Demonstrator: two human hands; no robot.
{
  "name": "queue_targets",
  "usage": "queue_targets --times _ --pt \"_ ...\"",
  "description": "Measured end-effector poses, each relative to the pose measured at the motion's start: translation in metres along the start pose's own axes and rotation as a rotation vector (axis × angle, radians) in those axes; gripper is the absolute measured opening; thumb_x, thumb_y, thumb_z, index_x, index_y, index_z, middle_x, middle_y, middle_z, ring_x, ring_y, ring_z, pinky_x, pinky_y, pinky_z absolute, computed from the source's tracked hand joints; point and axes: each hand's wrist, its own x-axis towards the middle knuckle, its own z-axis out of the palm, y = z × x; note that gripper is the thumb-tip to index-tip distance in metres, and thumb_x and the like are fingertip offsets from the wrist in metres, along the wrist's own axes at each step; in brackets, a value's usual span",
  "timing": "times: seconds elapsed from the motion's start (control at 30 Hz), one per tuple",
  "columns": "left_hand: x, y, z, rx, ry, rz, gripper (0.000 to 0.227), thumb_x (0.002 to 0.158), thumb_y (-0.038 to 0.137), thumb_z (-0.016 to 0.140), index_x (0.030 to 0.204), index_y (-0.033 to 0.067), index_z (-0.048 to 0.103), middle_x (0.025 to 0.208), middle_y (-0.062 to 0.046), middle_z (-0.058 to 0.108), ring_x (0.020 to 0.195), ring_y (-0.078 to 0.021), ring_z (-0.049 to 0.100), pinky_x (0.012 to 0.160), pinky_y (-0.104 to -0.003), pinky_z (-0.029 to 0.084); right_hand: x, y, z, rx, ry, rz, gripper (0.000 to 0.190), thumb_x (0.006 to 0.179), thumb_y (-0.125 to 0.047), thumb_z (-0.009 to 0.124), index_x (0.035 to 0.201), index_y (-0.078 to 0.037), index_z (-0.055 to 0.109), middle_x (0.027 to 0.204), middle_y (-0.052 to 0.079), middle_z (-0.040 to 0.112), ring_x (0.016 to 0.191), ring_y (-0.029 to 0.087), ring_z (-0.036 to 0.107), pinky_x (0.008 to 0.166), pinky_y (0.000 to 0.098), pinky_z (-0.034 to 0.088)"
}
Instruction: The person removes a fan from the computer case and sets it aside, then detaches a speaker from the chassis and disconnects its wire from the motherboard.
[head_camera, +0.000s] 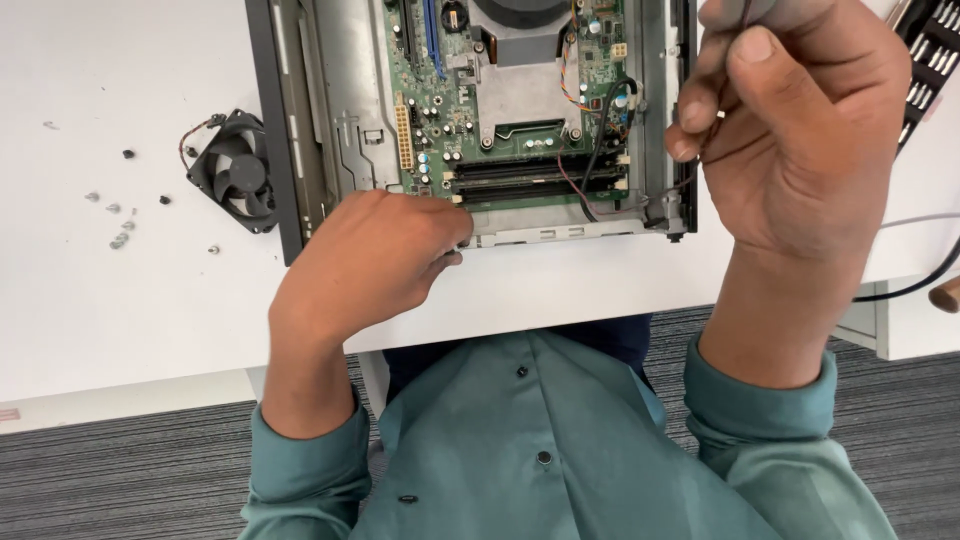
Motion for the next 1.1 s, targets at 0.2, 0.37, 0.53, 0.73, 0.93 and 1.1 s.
queue_targets --times 0.2,0.37,0.53,0.73,0.93,1.1 --pt "-0.003 -0.004 0.001 -0.032 -0.005 -0.047 0.008 0.078 -0.001 0.067 0.084 0.004 0.069 0.082 -0.012 0.07 0.075 -0.0398 0.067 0.061 -0.051 0.05 0.006 0.006 0.008 -0.086 0.002 0.036 0.013 0.122 -0.003 0.057 0.125 0.007 0.065 0.101 0.013 0.07 0.079 0.018 0.07 0.066 0.0329 0.06" --pt "-0.008 -0.001 -0.015 -0.088 -0.06 -0.127 0.016 0.082 0.013 0.075 0.095 0.0051 0.072 0.088 -0.012 0.073 0.082 -0.0383 0.069 0.066 -0.049 0.052 0.012 0.022 0.024 -0.154 0.017 0.04 0.013 0.117 -0.005 0.062 0.121 0.006 0.067 0.097 0.012 0.07 0.075 0.015 0.068 0.065 0.03 0.059" --pt "-0.03 -0.009 -0.027 -0.143 0.105 -0.061 0.04 0.082 0.019 0.076 0.118 0.0033 0.07 0.105 -0.014 0.073 0.095 -0.0364 0.068 0.076 -0.047 0.052 0.006 0.025 0.035 -0.363 0.0 -0.022 0.015 0.116 -0.006 0.069 0.116 0.009 0.068 0.098 0.012 0.068 0.077 0.013 0.067 0.068 0.0267 0.058" --pt "-0.037 -0.019 -0.017 -0.122 0.143 -0.049 0.036 0.087 0.027 0.078 0.116 0.0049 0.071 0.104 -0.012 0.074 0.094 -0.0327 0.068 0.081 -0.044 0.05 0.009 0.02 0.046 -0.507 -0.05 -0.076 0.014 0.112 -0.007 0.07 0.11 0.007 0.069 0.095 0.011 0.066 0.074 0.011 0.066 0.065 0.0232 0.056" --pt "-0.04 -0.02 -0.011 -0.132 0.194 -0.034 0.033 0.088 0.028 0.078 0.113 0.006 0.073 0.101 -0.011 0.075 0.093 -0.0304 0.068 0.08 -0.042 0.048 0.01 0.021 0.046 -0.523 -0.047 -0.067 0.012 0.109 -0.007 0.07 0.112 0.005 0.07 0.093 0.01 0.066 0.072 0.011 0.066 0.063 0.0223 0.055" --pt "-0.038 -0.015 -0.014 -0.134 0.232 -0.033 0.034 0.087 0.028 0.079 0.112 0.006 0.074 0.101 -0.011 0.075 0.094 -0.0305 0.068 0.08 -0.042 0.048 0.008 0.018 0.053 -0.523 -0.054 -0.088 0.01 0.11 -0.005 0.07 0.114 0.004 0.07 0.097 0.009 0.067 0.076 0.009 0.067 0.066 0.0205 0.055"
